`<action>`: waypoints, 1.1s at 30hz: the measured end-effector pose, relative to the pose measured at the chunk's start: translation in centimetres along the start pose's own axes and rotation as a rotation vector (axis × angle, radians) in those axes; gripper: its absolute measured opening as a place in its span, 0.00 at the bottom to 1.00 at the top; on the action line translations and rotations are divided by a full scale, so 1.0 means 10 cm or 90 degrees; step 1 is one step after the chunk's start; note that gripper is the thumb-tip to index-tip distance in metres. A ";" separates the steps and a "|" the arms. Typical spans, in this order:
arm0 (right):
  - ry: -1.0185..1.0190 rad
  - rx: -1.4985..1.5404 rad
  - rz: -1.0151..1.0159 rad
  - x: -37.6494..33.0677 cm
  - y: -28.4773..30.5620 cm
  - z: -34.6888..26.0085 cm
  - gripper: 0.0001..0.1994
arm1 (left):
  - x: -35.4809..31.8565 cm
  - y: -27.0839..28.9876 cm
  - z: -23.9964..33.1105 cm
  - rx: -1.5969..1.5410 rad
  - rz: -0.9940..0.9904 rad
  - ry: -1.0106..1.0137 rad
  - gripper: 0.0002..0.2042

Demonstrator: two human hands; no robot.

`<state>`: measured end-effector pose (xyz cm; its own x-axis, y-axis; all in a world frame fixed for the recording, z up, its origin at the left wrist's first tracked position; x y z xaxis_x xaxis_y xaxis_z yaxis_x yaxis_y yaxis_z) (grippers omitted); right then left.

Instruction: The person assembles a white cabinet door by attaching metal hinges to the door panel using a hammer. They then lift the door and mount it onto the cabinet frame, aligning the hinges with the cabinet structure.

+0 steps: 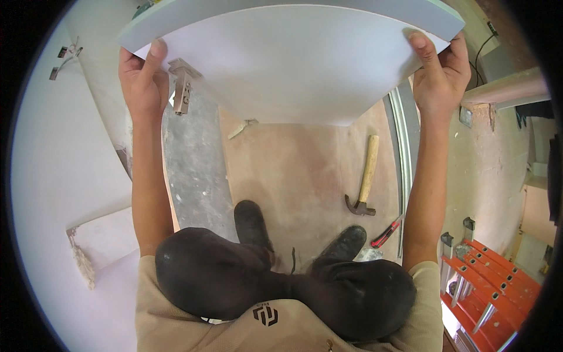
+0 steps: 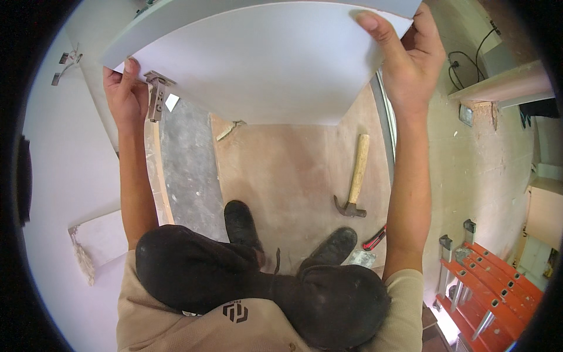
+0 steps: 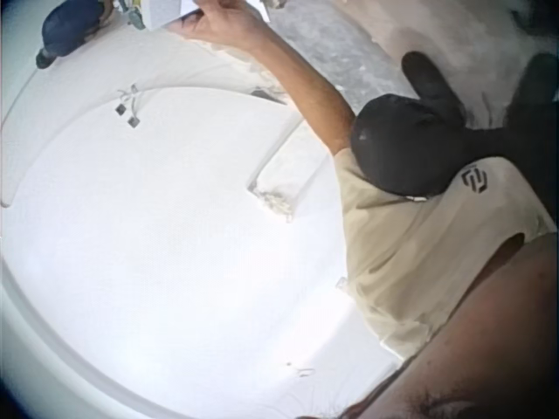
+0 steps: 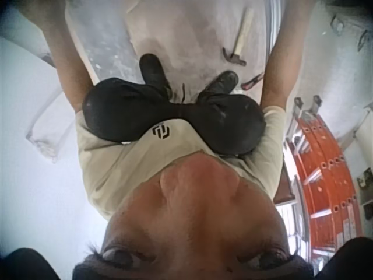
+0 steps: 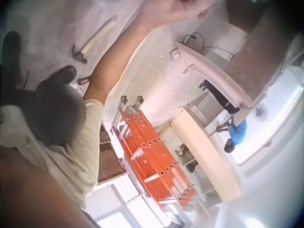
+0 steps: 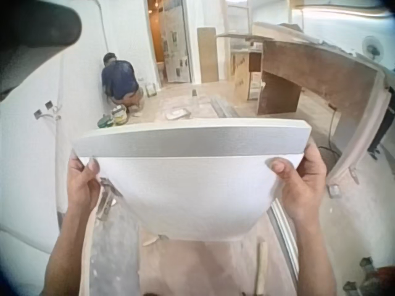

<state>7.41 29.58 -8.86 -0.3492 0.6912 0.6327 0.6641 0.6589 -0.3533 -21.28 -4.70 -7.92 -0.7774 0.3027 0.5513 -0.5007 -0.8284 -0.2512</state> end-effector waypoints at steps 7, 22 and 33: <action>0.048 -0.057 0.032 0.05 0.10 0.01 0.19 | 0.01 0.02 -0.08 0.003 0.031 0.015 0.15; 0.025 -0.097 0.052 -0.03 0.05 -0.05 0.18 | -0.03 -0.28 -0.19 -0.071 0.121 0.062 0.21; -0.033 -0.141 0.018 -0.02 0.15 0.01 0.21 | 0.04 -0.28 -0.17 -0.214 0.031 0.049 0.22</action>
Point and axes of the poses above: each hand's wrist, its own x-axis towards the middle knuckle, its own y-axis out of the back of the hand, z = x × y, the point moved 10 cm from there along x, towards the middle knuckle, and after that the axes turned 10 degrees about z, right-handed, at the moved point
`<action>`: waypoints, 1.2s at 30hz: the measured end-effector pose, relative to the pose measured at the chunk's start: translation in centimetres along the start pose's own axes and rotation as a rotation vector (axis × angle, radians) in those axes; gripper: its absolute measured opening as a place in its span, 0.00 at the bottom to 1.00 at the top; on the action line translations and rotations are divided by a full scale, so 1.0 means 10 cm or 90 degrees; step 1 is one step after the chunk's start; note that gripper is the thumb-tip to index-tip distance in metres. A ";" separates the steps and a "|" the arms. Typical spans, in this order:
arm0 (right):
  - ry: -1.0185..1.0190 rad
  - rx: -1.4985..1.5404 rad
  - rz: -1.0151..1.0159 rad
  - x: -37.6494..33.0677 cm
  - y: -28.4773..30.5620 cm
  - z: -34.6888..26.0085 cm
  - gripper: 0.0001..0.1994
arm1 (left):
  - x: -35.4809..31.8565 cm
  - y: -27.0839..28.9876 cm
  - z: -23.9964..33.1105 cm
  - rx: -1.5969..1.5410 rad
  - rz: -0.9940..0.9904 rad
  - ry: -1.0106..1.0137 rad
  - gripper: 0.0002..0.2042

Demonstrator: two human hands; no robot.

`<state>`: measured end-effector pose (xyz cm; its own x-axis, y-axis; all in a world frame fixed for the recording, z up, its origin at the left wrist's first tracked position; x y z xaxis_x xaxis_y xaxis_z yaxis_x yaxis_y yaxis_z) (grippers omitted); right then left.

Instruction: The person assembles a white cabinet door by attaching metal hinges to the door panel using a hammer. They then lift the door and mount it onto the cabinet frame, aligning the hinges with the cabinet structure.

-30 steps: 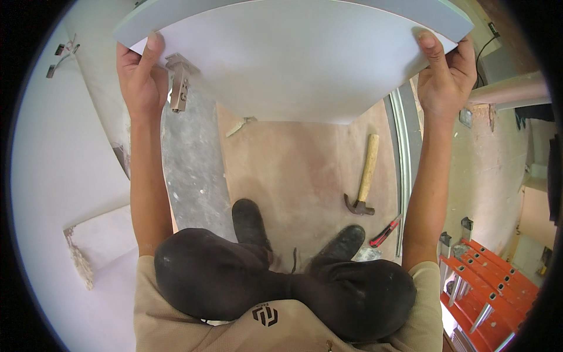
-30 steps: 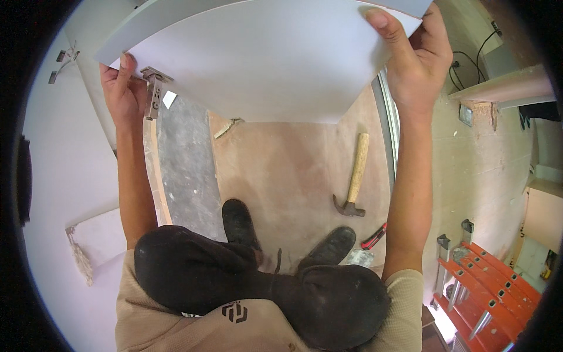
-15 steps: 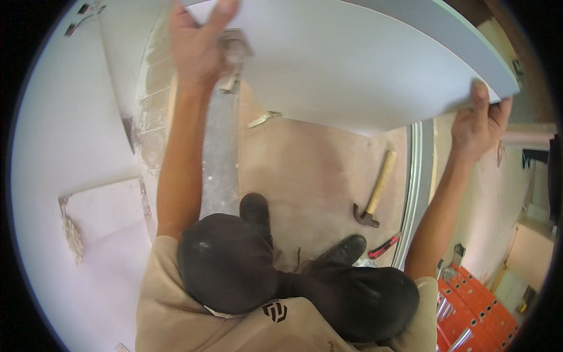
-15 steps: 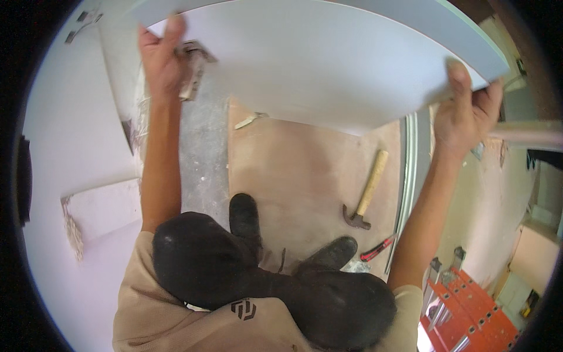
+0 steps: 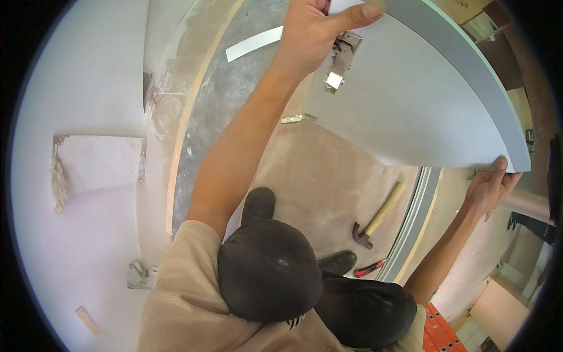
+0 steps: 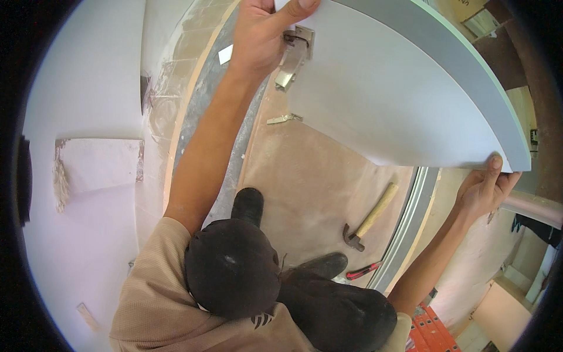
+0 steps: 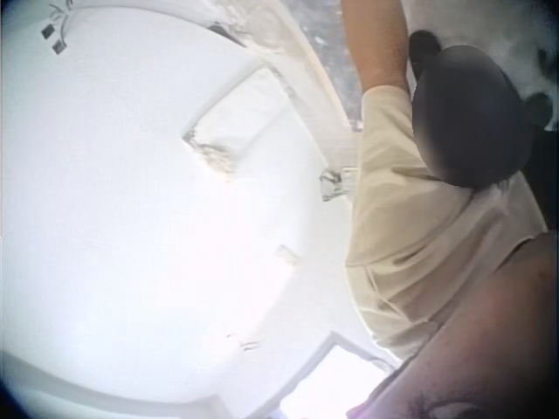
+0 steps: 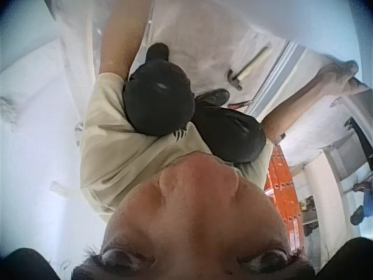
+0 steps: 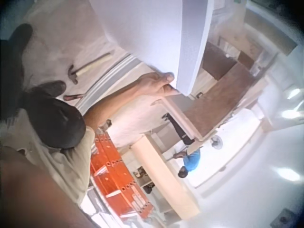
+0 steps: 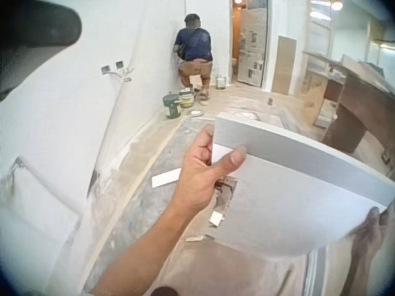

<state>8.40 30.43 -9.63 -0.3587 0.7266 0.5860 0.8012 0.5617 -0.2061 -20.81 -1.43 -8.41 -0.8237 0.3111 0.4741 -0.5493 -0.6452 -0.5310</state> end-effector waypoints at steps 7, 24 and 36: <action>-0.056 0.092 -0.010 0.02 -0.01 -0.05 0.20 | 0.01 0.15 -0.04 0.037 -0.006 0.029 0.22; -0.013 0.079 0.030 -0.09 -0.24 -0.18 0.17 | -0.02 0.46 0.00 0.029 0.098 -0.017 0.28; -0.008 0.117 0.001 -0.06 -0.25 -0.14 0.21 | 0.02 0.45 -0.01 0.094 0.071 -0.089 0.15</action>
Point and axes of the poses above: each hand's wrist, its own x-axis towards the middle knuckle, its own y-axis out of the back of the hand, z = x × y, the point moved 10 cm from there along x, towards the middle knuckle, and after that the axes turned 10 degrees about z, right-handed, at the moved point
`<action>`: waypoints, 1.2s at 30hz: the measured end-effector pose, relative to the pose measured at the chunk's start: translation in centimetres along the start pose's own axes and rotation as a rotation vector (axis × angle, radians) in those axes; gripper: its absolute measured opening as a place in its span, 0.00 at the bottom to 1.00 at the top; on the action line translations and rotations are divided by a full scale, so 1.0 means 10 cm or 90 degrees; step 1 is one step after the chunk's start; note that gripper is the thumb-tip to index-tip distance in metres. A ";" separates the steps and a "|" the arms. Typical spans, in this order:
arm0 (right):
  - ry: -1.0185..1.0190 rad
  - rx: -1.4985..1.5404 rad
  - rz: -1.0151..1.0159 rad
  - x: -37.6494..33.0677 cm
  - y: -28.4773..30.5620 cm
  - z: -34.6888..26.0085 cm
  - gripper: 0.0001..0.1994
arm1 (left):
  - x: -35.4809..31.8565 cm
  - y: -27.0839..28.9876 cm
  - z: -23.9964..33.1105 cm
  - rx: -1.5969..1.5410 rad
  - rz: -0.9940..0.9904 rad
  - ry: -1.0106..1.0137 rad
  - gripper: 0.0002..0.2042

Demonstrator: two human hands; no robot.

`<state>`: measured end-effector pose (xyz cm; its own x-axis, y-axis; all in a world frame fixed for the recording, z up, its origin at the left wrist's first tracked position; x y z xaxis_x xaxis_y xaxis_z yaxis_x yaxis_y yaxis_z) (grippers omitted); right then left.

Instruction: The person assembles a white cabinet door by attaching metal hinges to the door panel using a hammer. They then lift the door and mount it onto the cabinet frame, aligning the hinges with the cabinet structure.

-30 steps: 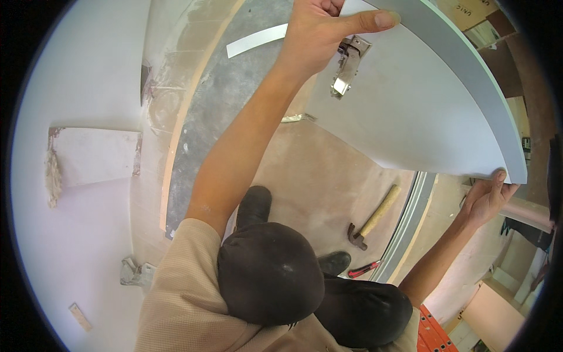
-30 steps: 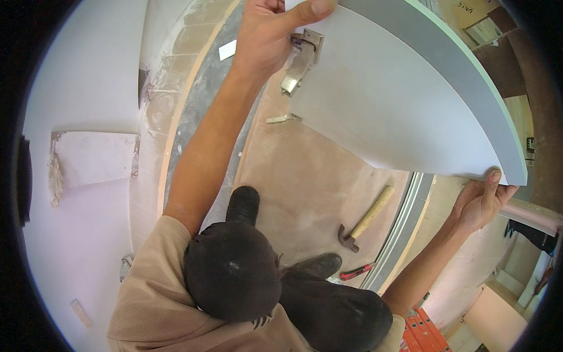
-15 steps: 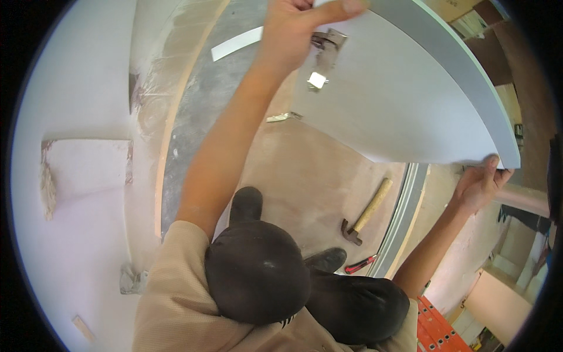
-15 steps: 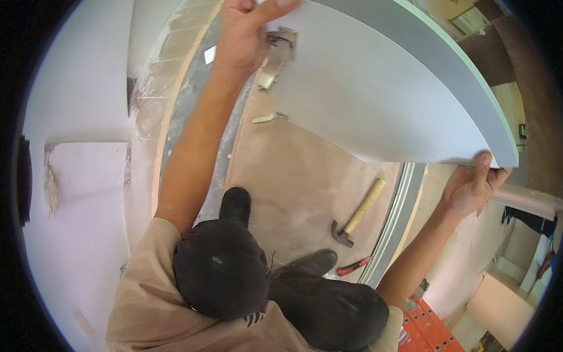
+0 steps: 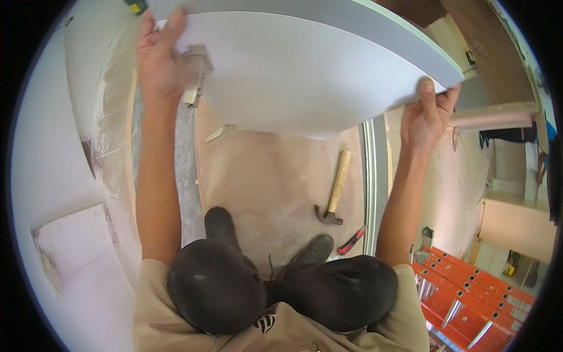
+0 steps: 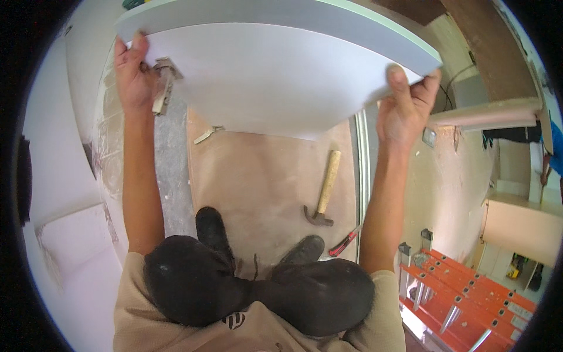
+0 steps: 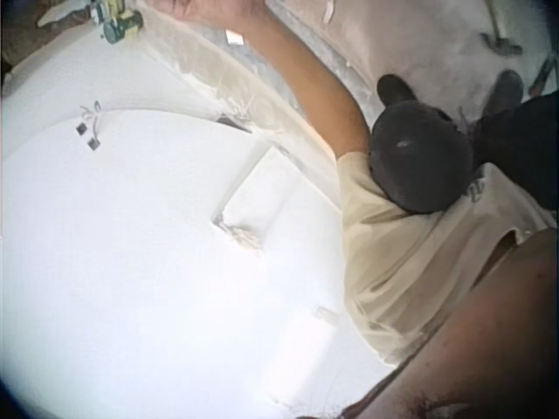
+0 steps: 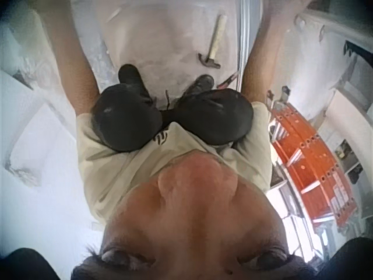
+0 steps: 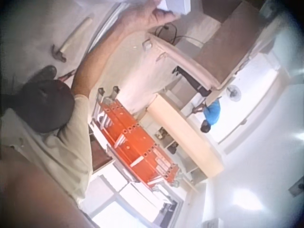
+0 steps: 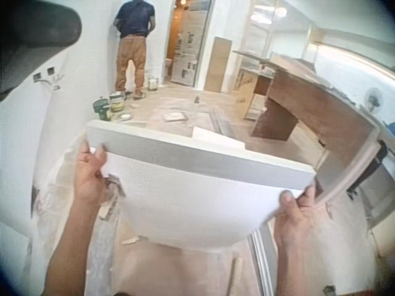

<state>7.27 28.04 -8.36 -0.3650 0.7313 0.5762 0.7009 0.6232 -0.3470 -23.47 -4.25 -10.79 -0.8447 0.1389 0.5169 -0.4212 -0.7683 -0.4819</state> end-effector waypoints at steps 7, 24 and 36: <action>-0.019 0.016 0.090 -0.12 -0.01 -0.17 0.16 | 0.28 0.13 -0.16 0.048 -0.033 -0.002 0.14; -0.046 0.110 0.120 -1.08 -0.01 -0.76 0.20 | 0.23 -0.47 0.13 0.247 -0.207 0.076 0.36; -0.098 0.213 0.124 -1.14 0.01 -0.64 0.18 | -1.04 -2.66 0.77 0.767 -0.876 -0.124 0.32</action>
<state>15.42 17.96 -10.18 -0.3501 0.8616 0.3674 0.5373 0.5060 -0.6747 -0.89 9.91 2.10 -0.0649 0.9838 0.1671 -0.1869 -0.1765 0.9664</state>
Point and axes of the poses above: each hand's wrist, its own x-axis towards the middle knuckle, its own y-axis out of the back of the hand, z = x × y, the point moved 10 cm from there along x, towards the middle knuckle, and after that the axes turned 10 degrees about z, right-handed, at the moved point
